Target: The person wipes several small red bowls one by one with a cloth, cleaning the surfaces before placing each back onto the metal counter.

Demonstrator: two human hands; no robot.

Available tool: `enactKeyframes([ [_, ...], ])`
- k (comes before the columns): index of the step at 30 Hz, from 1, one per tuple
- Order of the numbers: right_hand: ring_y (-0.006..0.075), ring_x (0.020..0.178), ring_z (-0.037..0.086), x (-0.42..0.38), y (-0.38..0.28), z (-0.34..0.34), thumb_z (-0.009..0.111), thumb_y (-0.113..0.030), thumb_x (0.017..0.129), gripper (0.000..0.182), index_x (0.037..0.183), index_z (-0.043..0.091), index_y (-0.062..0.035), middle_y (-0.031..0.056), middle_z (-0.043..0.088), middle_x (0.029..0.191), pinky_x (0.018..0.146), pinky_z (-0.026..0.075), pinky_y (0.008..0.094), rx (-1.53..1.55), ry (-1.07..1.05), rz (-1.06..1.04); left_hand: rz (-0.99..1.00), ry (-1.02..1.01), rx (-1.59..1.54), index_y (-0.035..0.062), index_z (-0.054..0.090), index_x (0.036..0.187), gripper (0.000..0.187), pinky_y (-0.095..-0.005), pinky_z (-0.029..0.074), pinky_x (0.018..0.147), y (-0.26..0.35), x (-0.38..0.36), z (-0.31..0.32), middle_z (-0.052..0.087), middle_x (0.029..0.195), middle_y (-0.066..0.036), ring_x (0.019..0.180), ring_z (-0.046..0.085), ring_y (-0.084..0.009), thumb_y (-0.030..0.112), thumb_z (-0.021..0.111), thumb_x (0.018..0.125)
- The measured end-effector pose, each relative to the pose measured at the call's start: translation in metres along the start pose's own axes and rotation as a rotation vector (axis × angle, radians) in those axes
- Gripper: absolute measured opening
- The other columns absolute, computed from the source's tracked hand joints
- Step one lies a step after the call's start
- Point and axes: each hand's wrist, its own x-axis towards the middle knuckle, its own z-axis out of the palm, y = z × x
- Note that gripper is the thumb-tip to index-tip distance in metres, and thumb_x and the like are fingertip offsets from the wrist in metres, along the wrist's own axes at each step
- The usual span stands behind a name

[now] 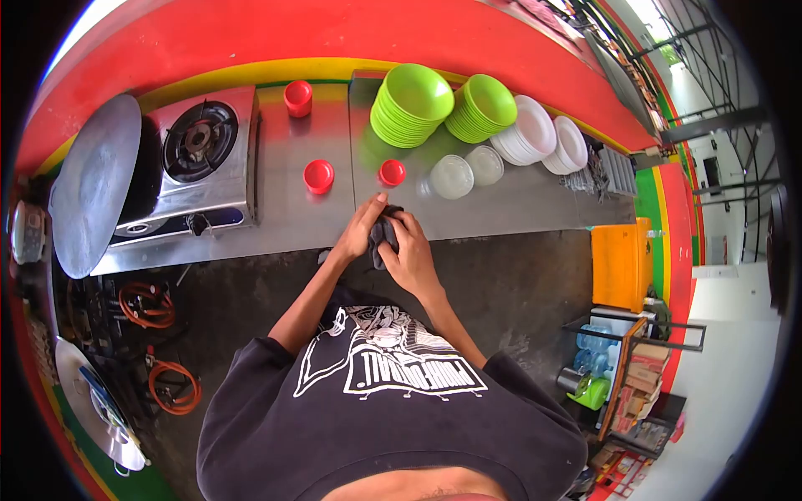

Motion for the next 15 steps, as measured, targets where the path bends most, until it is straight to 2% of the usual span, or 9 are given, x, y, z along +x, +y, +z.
enactKeyframes([
  [4, 0.0276, 0.088, 0.063, -0.049, 0.004, -0.014, 0.06, -0.013, 0.084, 0.03, 0.108, 0.061, 0.0044, 0.0153, 0.063, 0.101, 0.081, 0.05, 0.0364, 0.268, -0.035, 0.191, -0.023, -0.122, 0.042, -0.0007, 0.053, 0.087, 0.052, -0.0317, 0.041, 0.078, -0.012, -0.03, 0.028, 0.052, 0.08, -0.007, 0.078, 0.049, -0.0174, 0.045, 0.034, 0.102],
  [6, 0.0182, 0.083, 0.064, -0.081, 0.005, -0.013, 0.059, -0.014, 0.088, 0.025, 0.106, 0.062, 0.0033, 0.0108, 0.066, 0.095, 0.077, 0.05, 0.0316, 0.5, -0.084, 0.351, -0.083, -0.186, 0.033, 0.0014, 0.053, 0.085, 0.051, -0.0308, 0.041, 0.075, -0.022, -0.052, 0.037, 0.051, 0.077, -0.005, 0.076, 0.048, -0.0166, 0.046, 0.034, 0.102],
  [9, 0.0082, 0.085, 0.061, -0.132, -0.011, -0.002, 0.054, -0.013, 0.094, 0.022, 0.107, 0.064, 0.0016, 0.0048, 0.066, 0.093, 0.075, 0.049, 0.0266, 1.016, 0.013, 0.584, -0.217, -0.162, -0.007, 0.0029, 0.054, 0.084, 0.051, -0.0302, 0.041, 0.074, -0.007, -0.107, 0.049, 0.05, 0.073, -0.004, 0.073, 0.047, -0.0149, 0.046, 0.033, 0.102],
  [10, 0.0096, 0.087, 0.063, -0.151, -0.007, 0.013, 0.051, -0.015, 0.098, 0.024, 0.111, 0.064, 0.0011, 0.0044, 0.067, 0.099, 0.079, 0.051, 0.0271, 1.296, 0.08, 0.558, -0.098, -0.229, 0.019, 0.0056, 0.057, 0.087, 0.05, -0.0252, 0.043, 0.069, -0.016, -0.114, 0.046, 0.056, 0.077, 0.0, 0.071, 0.05, -0.0098, 0.048, 0.035, 0.102],
  [11, 0.0104, 0.088, 0.063, -0.174, -0.005, 0.028, 0.051, -0.016, 0.099, 0.025, 0.112, 0.063, 0.0015, 0.0051, 0.067, 0.101, 0.08, 0.051, 0.0274, 1.458, 0.144, 0.575, -0.204, -0.217, -0.09, 0.0057, 0.056, 0.089, 0.052, -0.0259, 0.042, 0.072, -0.027, -0.132, 0.047, 0.054, 0.078, 0.0, 0.073, 0.048, -0.0096, 0.05, 0.033, 0.102],
  [13, 0.012, 0.09, 0.064, -0.21, -0.016, 0.044, 0.052, -0.02, 0.099, 0.028, 0.114, 0.061, 0.0024, 0.0066, 0.067, 0.105, 0.083, 0.052, 0.0281, 1.776, 0.274, 0.584, -0.227, -0.241, -0.024, 0.0049, 0.056, 0.091, 0.054, -0.0265, 0.042, 0.076, -0.029, -0.161, 0.048, 0.054, 0.08, -0.001, 0.077, 0.049, -0.0094, 0.052, 0.032, 0.102],
  [14, 0.0116, 0.093, 0.063, -0.228, -0.024, 0.049, 0.047, -0.014, 0.099, 0.026, 0.116, 0.057, 0.0037, 0.0063, 0.064, 0.108, 0.081, 0.052, 0.0264, 1.86, 0.286, 0.562, -0.229, -0.243, -0.011, 0.0042, 0.057, 0.093, 0.056, -0.0263, 0.041, 0.079, -0.029, -0.179, 0.05, 0.054, 0.082, -0.001, 0.079, 0.049, -0.0096, 0.053, 0.031, 0.102],
  [15, 0.0118, 0.093, 0.063, -0.242, -0.035, 0.051, 0.047, -0.015, 0.099, 0.026, 0.115, 0.058, 0.0035, 0.0064, 0.064, 0.107, 0.082, 0.052, 0.0268, 1.852, 0.311, 0.574, -0.272, -0.208, 0.034, 0.0039, 0.057, 0.094, 0.056, -0.0262, 0.041, 0.081, -0.045, -0.192, 0.046, 0.054, 0.084, -0.001, 0.081, 0.049, -0.0101, 0.053, 0.031, 0.102],
])
